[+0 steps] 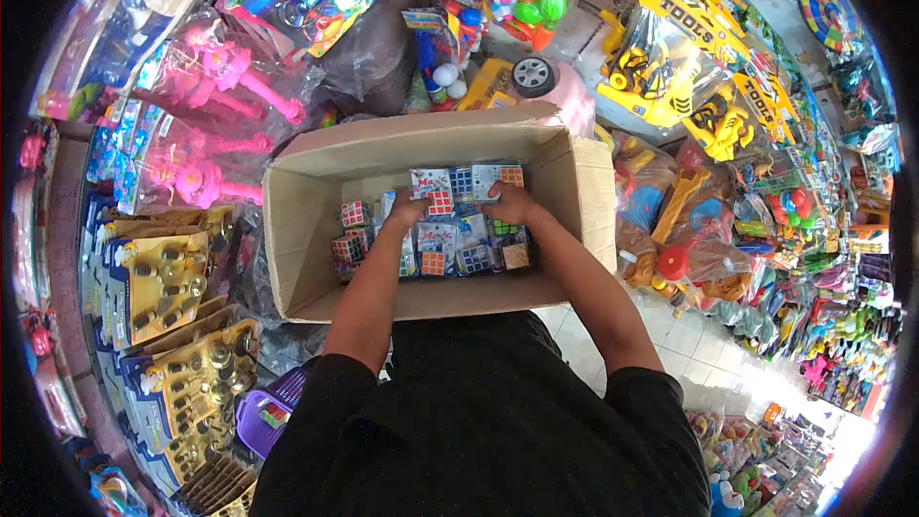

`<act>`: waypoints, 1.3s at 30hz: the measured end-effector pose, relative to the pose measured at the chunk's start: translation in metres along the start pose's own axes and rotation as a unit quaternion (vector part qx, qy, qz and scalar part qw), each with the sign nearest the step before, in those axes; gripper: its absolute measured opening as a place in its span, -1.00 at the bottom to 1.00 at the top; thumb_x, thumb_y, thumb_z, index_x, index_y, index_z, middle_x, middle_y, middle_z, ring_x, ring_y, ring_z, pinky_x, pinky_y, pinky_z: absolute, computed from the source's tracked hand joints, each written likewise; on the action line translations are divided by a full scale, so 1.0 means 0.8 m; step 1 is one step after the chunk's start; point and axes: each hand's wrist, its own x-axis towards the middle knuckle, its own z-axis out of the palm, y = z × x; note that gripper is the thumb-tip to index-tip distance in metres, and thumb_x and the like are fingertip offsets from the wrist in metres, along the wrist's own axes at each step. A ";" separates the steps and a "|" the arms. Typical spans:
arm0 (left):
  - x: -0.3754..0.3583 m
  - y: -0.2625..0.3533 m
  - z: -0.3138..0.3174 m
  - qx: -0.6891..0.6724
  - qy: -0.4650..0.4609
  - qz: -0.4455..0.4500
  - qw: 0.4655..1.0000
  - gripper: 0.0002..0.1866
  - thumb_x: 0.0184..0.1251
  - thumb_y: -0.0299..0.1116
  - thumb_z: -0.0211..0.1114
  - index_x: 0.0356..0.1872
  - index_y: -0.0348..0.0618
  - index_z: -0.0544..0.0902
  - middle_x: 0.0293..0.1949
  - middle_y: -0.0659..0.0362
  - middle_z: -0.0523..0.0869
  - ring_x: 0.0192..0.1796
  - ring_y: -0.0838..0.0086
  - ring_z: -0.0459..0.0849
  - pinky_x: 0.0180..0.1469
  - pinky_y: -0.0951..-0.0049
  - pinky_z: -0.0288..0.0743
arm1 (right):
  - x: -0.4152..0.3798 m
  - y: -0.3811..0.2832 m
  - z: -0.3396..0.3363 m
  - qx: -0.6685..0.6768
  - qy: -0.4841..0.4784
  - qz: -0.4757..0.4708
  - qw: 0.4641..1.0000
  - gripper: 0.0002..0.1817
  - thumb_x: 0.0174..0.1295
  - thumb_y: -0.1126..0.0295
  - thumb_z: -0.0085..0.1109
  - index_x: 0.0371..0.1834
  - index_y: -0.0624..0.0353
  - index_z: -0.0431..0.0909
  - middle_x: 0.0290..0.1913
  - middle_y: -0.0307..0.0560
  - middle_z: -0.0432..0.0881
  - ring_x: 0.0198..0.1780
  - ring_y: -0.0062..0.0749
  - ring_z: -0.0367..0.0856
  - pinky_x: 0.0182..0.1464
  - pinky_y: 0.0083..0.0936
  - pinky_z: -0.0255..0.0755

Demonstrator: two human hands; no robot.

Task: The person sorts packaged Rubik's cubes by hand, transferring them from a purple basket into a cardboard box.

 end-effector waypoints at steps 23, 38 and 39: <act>0.008 0.018 0.069 -0.035 -0.038 -0.051 0.997 -0.29 0.15 -0.22 0.39 0.28 -0.36 0.38 -0.04 -0.09 0.68 -0.18 0.36 0.71 -0.13 0.26 0.59 | -0.010 0.019 0.011 0.046 0.024 0.028 0.998 -0.37 0.03 -0.11 0.36 -0.04 0.18 0.51 -0.14 0.15 0.66 -0.05 -0.14 0.65 0.02 -0.33 0.50; 0.035 -0.009 0.048 0.222 -0.063 0.050 0.972 -0.15 0.14 -0.01 0.38 0.31 -0.46 0.34 0.24 -0.24 0.49 0.27 0.07 0.51 0.30 0.30 0.36 | -0.028 0.012 0.017 0.081 0.039 0.008 0.996 -0.38 0.03 -0.09 0.37 -0.02 0.17 0.51 -0.05 0.16 0.63 0.03 -0.12 0.61 0.07 -0.32 0.48; 0.024 0.003 0.043 0.214 -0.079 0.041 0.973 -0.13 0.14 -0.01 0.39 0.33 -0.45 0.32 0.27 -0.24 0.47 0.29 0.08 0.49 0.32 0.31 0.33 | -0.029 0.010 0.015 0.086 0.042 0.003 0.995 -0.38 0.04 -0.08 0.38 -0.01 0.18 0.51 -0.06 0.15 0.63 0.01 -0.14 0.62 0.06 -0.33 0.48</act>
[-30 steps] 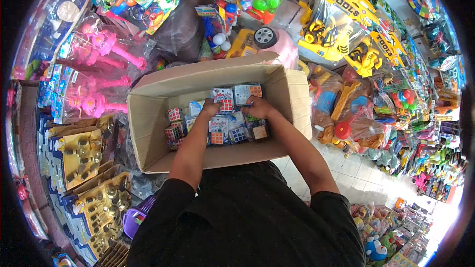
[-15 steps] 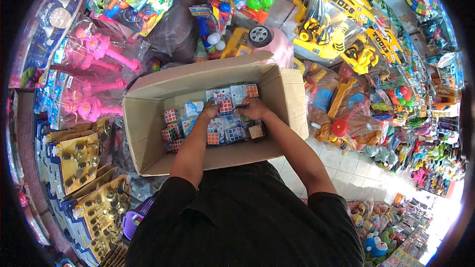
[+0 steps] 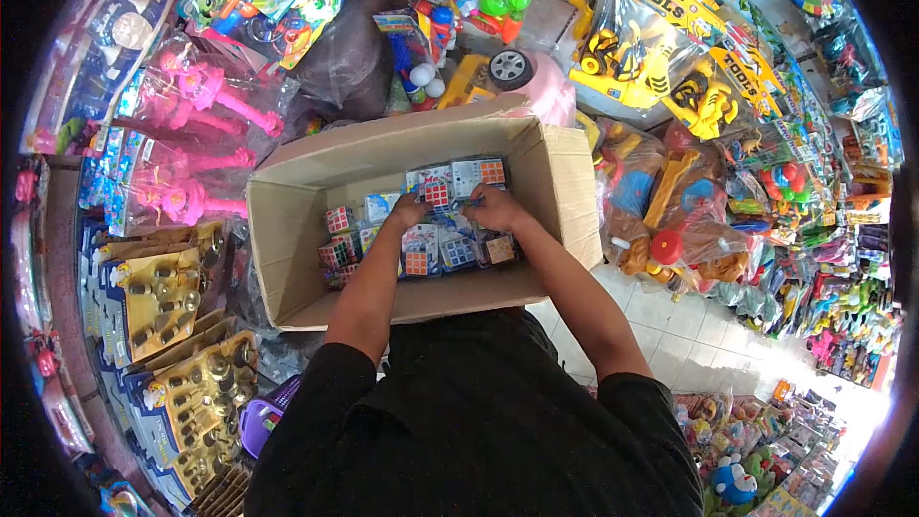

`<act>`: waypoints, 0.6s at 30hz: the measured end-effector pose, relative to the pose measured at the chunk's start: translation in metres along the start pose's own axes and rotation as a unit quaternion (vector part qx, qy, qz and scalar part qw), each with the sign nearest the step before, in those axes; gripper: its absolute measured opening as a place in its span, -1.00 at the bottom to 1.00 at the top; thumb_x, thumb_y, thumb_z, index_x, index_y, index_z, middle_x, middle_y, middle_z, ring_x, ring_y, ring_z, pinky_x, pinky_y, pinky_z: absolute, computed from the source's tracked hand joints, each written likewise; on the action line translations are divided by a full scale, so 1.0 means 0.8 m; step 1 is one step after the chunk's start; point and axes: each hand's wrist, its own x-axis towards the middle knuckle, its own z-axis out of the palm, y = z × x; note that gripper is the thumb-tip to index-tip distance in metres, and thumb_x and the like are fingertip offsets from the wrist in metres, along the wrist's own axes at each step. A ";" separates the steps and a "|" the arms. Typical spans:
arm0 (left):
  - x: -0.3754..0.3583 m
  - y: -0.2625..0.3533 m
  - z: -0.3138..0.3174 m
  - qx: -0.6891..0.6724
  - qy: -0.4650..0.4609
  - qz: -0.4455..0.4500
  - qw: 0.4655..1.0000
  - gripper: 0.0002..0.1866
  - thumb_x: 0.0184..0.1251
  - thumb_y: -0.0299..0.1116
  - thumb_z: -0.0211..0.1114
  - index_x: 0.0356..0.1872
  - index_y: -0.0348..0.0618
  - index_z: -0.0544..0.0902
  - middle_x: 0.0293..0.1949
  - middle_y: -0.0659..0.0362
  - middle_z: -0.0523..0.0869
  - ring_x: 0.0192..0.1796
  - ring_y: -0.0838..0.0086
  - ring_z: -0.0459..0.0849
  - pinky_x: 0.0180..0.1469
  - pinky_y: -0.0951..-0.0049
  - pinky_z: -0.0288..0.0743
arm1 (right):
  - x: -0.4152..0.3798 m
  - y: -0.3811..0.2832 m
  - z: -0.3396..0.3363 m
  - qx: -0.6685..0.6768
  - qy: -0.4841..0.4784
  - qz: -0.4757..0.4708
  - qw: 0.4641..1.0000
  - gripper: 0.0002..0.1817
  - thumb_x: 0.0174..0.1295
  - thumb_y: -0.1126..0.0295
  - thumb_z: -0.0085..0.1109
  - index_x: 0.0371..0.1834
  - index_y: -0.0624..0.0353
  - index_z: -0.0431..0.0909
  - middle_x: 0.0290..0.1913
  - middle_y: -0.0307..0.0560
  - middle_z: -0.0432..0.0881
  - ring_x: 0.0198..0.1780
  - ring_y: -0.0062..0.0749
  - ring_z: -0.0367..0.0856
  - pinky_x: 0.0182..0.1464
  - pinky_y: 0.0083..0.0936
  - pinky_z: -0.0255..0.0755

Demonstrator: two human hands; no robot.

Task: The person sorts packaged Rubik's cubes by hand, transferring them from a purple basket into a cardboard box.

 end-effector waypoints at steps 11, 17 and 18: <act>-0.159 0.104 -0.070 -0.133 -0.009 0.134 0.982 -0.46 0.24 -0.40 0.29 0.23 -0.36 0.42 0.00 -0.01 0.69 0.00 0.38 0.65 0.08 0.42 0.49 | -0.060 -0.048 -0.052 0.282 0.038 -0.153 0.946 -0.55 0.22 0.14 0.33 0.04 0.18 0.50 -0.08 -0.06 0.58 -0.08 -0.40 0.58 -0.03 -0.44 0.48; -0.295 0.130 -0.071 -0.296 0.031 0.204 0.933 -0.57 0.40 -0.27 0.25 0.22 -0.16 0.45 0.06 0.15 0.63 0.04 0.45 0.60 0.06 0.45 0.44 | -0.125 -0.058 -0.072 0.329 0.080 -0.215 0.916 -0.61 0.27 0.23 0.29 0.04 0.22 0.49 -0.04 -0.12 0.56 0.03 -0.44 0.51 0.08 -0.46 0.41; -0.315 0.127 -0.068 -0.328 0.032 0.213 0.920 -0.58 0.41 -0.26 0.24 0.22 -0.13 0.45 0.05 0.17 0.63 0.04 0.47 0.60 0.05 0.45 0.45 | -0.140 -0.061 -0.070 0.343 0.079 -0.219 0.910 -0.63 0.28 0.25 0.28 0.04 0.22 0.49 -0.04 -0.13 0.56 0.02 -0.45 0.50 0.07 -0.46 0.42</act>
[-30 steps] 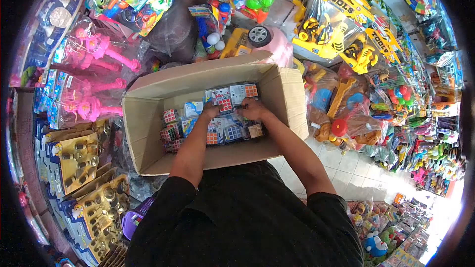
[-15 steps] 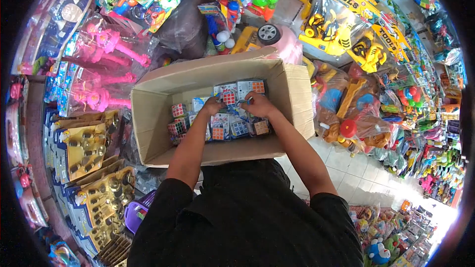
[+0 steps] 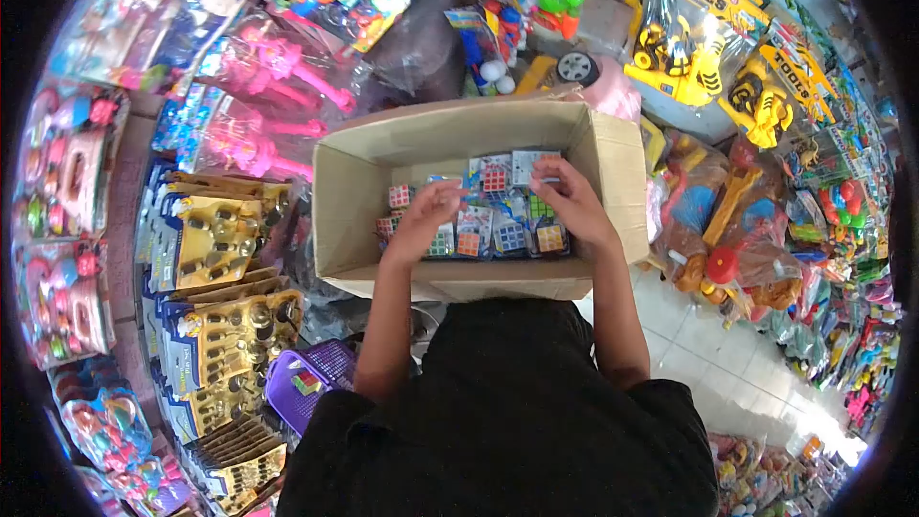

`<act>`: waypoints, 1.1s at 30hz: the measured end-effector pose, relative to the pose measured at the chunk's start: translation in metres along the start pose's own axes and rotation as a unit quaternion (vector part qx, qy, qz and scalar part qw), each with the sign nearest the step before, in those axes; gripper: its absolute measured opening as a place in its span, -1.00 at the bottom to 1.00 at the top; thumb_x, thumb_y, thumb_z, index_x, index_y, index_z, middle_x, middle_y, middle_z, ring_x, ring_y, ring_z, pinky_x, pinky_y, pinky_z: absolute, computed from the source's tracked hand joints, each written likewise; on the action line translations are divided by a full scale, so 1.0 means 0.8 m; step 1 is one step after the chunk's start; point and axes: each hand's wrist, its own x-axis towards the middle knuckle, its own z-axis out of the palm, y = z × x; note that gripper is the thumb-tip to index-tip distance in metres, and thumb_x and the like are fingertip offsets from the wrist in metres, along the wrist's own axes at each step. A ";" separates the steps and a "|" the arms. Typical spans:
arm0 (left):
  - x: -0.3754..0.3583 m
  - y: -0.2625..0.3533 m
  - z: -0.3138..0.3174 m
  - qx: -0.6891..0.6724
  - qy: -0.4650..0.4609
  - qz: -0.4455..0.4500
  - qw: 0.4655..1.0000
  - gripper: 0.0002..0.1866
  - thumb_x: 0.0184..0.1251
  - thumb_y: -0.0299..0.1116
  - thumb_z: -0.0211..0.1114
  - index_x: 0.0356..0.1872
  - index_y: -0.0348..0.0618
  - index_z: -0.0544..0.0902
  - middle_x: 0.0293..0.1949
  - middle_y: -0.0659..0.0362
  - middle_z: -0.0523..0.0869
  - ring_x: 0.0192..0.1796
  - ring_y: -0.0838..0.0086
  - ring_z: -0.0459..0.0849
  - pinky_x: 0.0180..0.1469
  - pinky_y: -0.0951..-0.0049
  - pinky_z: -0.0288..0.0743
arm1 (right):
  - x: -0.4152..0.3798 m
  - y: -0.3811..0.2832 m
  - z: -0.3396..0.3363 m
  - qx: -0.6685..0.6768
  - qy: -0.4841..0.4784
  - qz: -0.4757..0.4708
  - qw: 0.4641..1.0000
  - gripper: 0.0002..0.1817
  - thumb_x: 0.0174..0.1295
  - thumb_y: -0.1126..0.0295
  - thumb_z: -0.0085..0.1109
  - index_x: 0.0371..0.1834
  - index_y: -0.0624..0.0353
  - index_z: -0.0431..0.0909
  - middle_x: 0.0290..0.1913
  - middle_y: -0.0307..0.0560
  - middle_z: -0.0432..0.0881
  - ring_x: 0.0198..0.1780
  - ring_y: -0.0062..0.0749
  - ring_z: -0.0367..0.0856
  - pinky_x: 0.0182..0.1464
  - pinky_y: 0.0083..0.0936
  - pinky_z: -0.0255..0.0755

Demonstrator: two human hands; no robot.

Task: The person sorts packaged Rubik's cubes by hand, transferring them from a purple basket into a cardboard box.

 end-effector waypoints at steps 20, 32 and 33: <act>-0.323 -0.292 0.100 0.097 0.135 -0.035 0.985 -0.61 0.37 -0.19 0.26 0.11 -0.20 0.57 -0.02 0.08 0.67 0.02 0.43 0.62 0.10 0.41 0.48 | -0.312 0.182 0.105 -0.164 -0.408 0.155 0.885 -0.42 0.33 -0.03 0.12 0.25 0.17 0.45 0.23 0.03 0.51 0.26 -0.26 0.45 0.31 -0.36 0.29; -0.501 -0.511 0.210 -0.116 -0.087 -0.390 0.910 -0.50 0.46 -0.01 0.00 0.24 -0.09 0.53 0.18 0.12 0.59 0.15 0.37 0.56 0.27 0.26 0.36 | -0.451 0.308 0.030 -0.309 -0.454 0.315 0.774 -0.11 0.23 -0.28 0.04 0.52 -0.01 0.11 0.57 0.22 -0.16 0.60 -0.11 -0.30 0.54 -0.22 -0.25; -0.503 -0.512 0.215 -0.135 -0.088 -0.404 0.901 -0.51 0.49 -0.05 -0.02 0.26 -0.12 0.52 0.23 0.10 0.57 0.20 0.36 0.53 0.31 0.27 0.33 | -0.456 0.301 0.030 -0.299 -0.448 0.324 0.777 -0.11 0.24 -0.28 0.04 0.52 -0.01 0.11 0.56 0.22 -0.15 0.60 -0.11 -0.32 0.54 -0.23 -0.28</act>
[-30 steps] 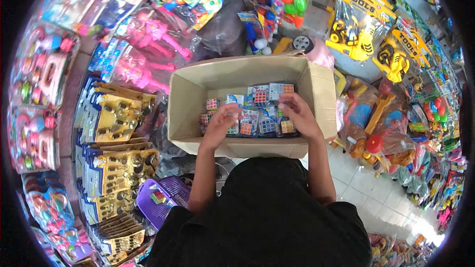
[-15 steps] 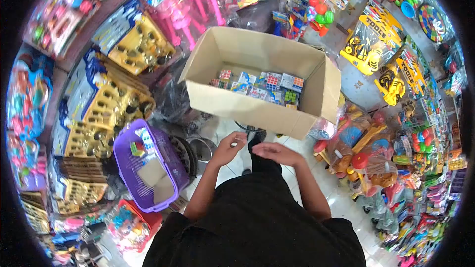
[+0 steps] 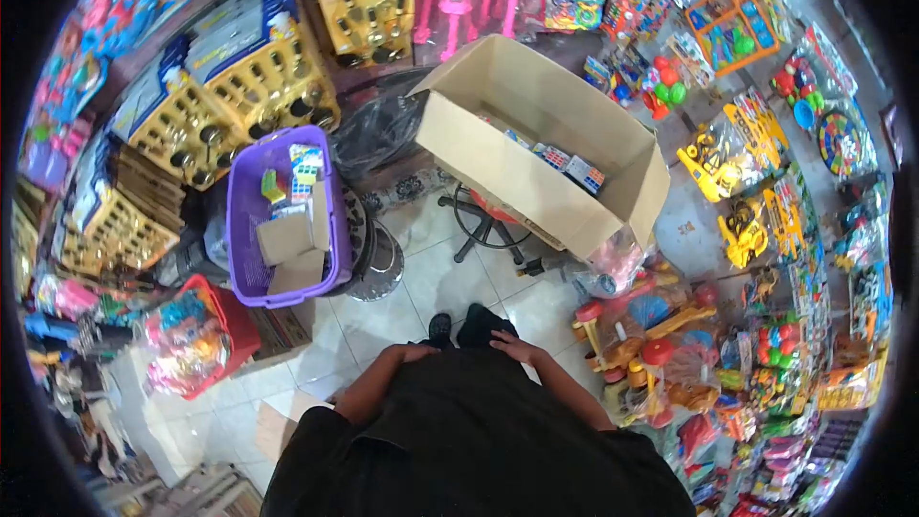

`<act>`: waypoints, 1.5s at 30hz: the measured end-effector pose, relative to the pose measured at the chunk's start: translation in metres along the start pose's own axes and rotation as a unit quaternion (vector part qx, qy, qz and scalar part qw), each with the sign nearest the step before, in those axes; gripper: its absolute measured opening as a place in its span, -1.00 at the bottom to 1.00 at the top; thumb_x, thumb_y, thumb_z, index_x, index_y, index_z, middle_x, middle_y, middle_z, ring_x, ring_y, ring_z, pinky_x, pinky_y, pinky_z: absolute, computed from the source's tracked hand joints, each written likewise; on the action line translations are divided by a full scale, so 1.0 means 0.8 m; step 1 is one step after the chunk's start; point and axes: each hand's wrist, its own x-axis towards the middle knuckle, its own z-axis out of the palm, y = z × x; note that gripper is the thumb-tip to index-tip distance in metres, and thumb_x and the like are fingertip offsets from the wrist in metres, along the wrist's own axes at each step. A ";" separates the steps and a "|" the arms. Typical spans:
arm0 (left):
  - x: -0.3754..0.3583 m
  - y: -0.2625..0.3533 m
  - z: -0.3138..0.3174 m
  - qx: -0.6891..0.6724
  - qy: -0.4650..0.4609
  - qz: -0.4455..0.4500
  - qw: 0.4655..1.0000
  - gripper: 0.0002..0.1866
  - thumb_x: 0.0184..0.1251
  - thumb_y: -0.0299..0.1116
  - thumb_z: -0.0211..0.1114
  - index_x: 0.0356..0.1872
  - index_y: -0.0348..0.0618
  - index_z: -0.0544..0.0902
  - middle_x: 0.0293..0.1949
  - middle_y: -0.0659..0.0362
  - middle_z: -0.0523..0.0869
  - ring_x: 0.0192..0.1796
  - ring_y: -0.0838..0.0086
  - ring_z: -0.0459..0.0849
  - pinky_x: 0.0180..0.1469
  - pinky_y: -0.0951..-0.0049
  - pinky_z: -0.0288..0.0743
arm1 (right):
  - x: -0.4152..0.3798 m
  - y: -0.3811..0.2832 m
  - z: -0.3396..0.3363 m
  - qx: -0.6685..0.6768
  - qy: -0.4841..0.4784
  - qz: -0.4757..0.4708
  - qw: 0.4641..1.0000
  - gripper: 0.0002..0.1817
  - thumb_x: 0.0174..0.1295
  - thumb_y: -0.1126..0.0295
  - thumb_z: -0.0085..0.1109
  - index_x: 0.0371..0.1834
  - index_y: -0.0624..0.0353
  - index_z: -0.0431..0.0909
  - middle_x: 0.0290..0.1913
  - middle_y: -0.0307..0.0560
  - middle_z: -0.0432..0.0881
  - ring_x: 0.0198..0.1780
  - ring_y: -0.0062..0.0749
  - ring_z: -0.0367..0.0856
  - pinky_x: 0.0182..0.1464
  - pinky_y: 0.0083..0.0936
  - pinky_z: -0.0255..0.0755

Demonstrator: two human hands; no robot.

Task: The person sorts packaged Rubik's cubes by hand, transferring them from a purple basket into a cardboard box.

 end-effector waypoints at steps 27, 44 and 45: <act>-0.001 -0.191 0.148 0.093 0.452 0.068 0.885 -0.41 0.28 0.21 0.10 0.00 -0.11 0.69 0.10 -0.08 0.64 0.21 0.09 0.55 0.28 0.20 0.37 | -0.001 0.223 0.096 0.109 -0.229 0.134 0.958 -0.18 0.23 -0.33 -0.03 0.47 -0.15 0.19 0.44 -0.21 0.28 0.41 -0.28 0.23 0.36 -0.04 0.14; -0.033 -0.262 0.024 -0.061 0.466 0.096 0.877 -0.45 0.23 0.18 0.17 -0.03 -0.08 0.71 0.07 -0.06 0.66 0.16 0.10 0.59 0.24 0.26 0.41 | 0.201 0.126 0.101 -0.235 -0.427 0.021 0.873 -0.22 0.22 -0.30 0.00 0.47 -0.21 0.21 0.46 -0.18 0.24 0.40 -0.07 0.24 0.26 0.09 0.23; -0.030 -0.265 0.011 -0.074 0.467 0.105 0.875 -0.45 0.23 0.17 0.17 -0.05 -0.10 0.71 0.06 -0.08 0.66 0.16 0.10 0.59 0.24 0.26 0.41 | 0.215 0.118 0.098 -0.266 -0.431 -0.009 0.862 -0.22 0.22 -0.30 0.00 0.47 -0.21 0.21 0.46 -0.18 0.25 0.40 -0.06 0.24 0.26 0.09 0.23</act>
